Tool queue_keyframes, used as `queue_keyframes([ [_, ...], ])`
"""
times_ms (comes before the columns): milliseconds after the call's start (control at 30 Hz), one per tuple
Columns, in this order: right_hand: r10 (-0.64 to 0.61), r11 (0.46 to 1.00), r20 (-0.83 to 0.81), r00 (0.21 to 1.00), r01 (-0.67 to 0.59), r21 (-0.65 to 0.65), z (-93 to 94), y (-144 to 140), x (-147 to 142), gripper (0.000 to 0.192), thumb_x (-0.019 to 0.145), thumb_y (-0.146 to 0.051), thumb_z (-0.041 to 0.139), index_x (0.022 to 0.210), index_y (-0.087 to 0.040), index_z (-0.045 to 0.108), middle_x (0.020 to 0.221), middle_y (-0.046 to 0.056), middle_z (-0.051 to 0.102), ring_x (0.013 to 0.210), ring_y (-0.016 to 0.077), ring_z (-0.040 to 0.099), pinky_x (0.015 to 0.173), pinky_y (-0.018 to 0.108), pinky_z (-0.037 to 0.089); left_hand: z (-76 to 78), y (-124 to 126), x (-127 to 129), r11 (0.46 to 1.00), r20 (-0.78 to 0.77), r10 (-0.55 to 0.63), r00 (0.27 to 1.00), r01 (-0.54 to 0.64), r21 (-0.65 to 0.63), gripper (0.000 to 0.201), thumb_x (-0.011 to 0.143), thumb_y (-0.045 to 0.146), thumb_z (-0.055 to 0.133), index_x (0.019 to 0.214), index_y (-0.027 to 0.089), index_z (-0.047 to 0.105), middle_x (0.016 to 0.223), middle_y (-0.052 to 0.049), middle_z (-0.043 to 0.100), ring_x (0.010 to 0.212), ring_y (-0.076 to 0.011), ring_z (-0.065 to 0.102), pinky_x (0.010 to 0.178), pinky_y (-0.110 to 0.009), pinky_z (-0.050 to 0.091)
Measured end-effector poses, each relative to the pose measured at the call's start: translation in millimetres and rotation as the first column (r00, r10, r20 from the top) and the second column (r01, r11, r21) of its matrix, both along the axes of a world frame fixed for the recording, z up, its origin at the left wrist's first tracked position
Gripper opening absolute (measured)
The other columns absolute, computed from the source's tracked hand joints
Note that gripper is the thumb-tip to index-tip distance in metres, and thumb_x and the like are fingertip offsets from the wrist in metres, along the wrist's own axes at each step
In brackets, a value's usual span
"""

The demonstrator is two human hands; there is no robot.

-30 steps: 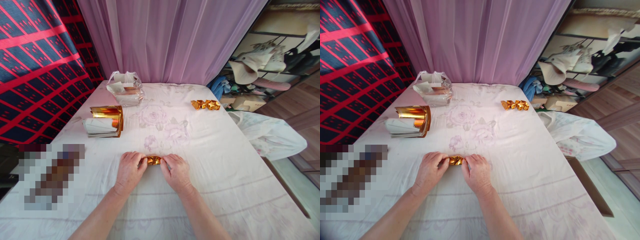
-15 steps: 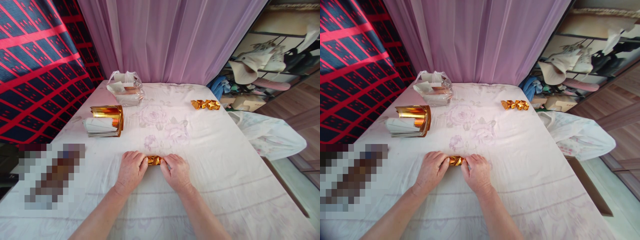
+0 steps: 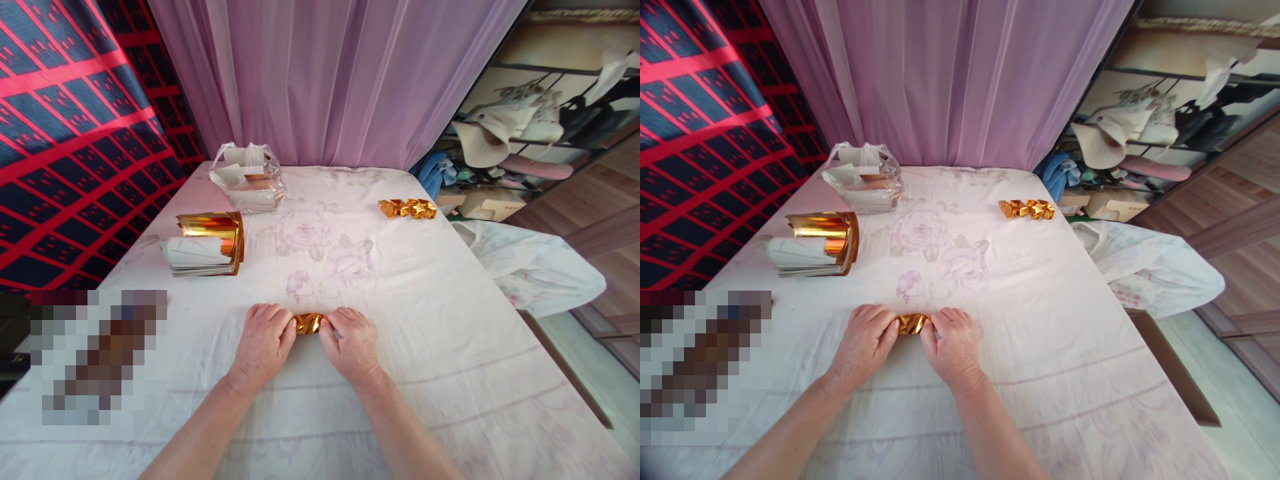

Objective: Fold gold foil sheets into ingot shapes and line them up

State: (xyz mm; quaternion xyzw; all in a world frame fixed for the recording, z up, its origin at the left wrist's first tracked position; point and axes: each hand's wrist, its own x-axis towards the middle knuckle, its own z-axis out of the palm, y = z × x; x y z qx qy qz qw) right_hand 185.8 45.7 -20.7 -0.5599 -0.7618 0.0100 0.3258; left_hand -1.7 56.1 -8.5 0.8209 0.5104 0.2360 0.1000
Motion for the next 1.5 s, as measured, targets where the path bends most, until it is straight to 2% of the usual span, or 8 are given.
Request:
queue_keyframes([
  [67,-0.016,1.000,0.009,1.000,0.016,-0.005,-0.5,-0.1,-0.1,0.031,0.089,-0.016,0.047,0.059,-0.021,0.054,0.059,0.001,0.057,0.060,0.0146,0.052,0.062,0.030,0.031,0.7,-0.4,0.6,1.000,0.024,-0.017,1.000,0.017,-0.009,0.030,0.095,0.022,0.038,0.070,0.022,0.054,0.070,-0.001,0.059,0.071,-0.0192,0.054,0.074,-0.037,0.041],
  [233,0.036,0.999,0.021,0.999,-0.036,0.020,1.2,-0.9,-0.7,0.031,0.087,-0.015,0.047,0.058,-0.022,0.053,0.058,0.001,0.055,0.060,0.0145,0.051,0.062,0.030,0.031,0.3,-1.6,0.9,0.998,0.003,0.065,0.998,-0.065,0.020,0.028,0.095,0.024,0.040,0.072,0.022,0.056,0.071,-0.002,0.060,0.072,-0.0208,0.054,0.074,-0.038,0.040],
  [367,0.026,0.999,0.002,1.000,-0.026,0.027,0.8,-0.4,0.0,0.033,0.089,-0.015,0.045,0.057,-0.021,0.052,0.058,0.001,0.055,0.059,0.0143,0.050,0.062,0.030,0.031,-0.6,-1.2,-0.2,1.000,0.026,0.020,0.999,-0.020,0.016,0.030,0.095,0.023,0.039,0.070,0.022,0.054,0.069,-0.001,0.059,0.071,-0.0198,0.053,0.075,-0.037,0.040],
  [667,0.023,0.998,-0.060,0.998,-0.026,-0.050,-0.7,-0.3,2.0,0.029,0.092,-0.023,0.047,0.065,-0.022,0.058,0.063,0.001,0.060,0.064,0.0152,0.055,0.064,0.029,0.034,-2.1,0.6,-1.7,1.000,0.007,0.014,1.000,-0.014,0.017,0.028,0.096,0.024,0.039,0.074,0.022,0.055,0.071,-0.001,0.059,0.072,-0.0203,0.055,0.074,-0.037,0.039],
  [800,0.037,0.997,-0.072,0.997,-0.042,-0.058,1.6,0.4,1.6,0.034,0.095,-0.021,0.043,0.064,-0.021,0.056,0.062,0.001,0.059,0.063,0.0145,0.054,0.064,0.028,0.034,-2.9,0.6,-1.1,1.000,-0.017,0.013,1.000,-0.013,0.019,0.029,0.097,0.024,0.038,0.073,0.021,0.054,0.071,-0.001,0.059,0.073,-0.0206,0.054,0.074,-0.037,0.039],
  [967,0.052,0.999,-0.023,0.998,-0.053,-0.012,0.3,0.7,0.8,0.035,0.095,-0.020,0.043,0.062,-0.021,0.055,0.061,0.001,0.057,0.062,0.0142,0.052,0.064,0.029,0.032,-3.4,0.1,-0.4,0.999,-0.022,0.027,0.999,-0.026,0.030,0.028,0.096,0.023,0.040,0.073,0.021,0.055,0.071,-0.001,0.059,0.073,-0.0206,0.054,0.075,-0.037,0.038],
  [1167,0.004,0.999,0.035,0.999,-0.005,0.033,0.0,0.4,0.6,0.034,0.093,-0.017,0.045,0.059,-0.021,0.051,0.059,0.001,0.055,0.060,0.0138,0.050,0.063,0.029,0.030,-2.2,-0.1,-0.7,0.998,0.020,-0.042,0.999,0.041,0.042,0.029,0.097,0.022,0.038,0.072,0.021,0.053,0.071,-0.001,0.057,0.072,-0.0190,0.053,0.076,-0.036,0.039],
  [1500,0.032,0.999,-0.036,0.999,-0.033,-0.025,-1.1,0.4,2.8,0.034,0.094,-0.023,0.045,0.062,-0.020,0.055,0.060,0.001,0.057,0.061,0.0138,0.053,0.064,0.028,0.032,-3.2,0.1,-1.9,1.000,0.019,0.014,1.000,-0.014,0.017,0.030,0.097,0.025,0.038,0.072,0.021,0.053,0.069,0.000,0.057,0.072,-0.0194,0.054,0.076,-0.036,0.038],
])
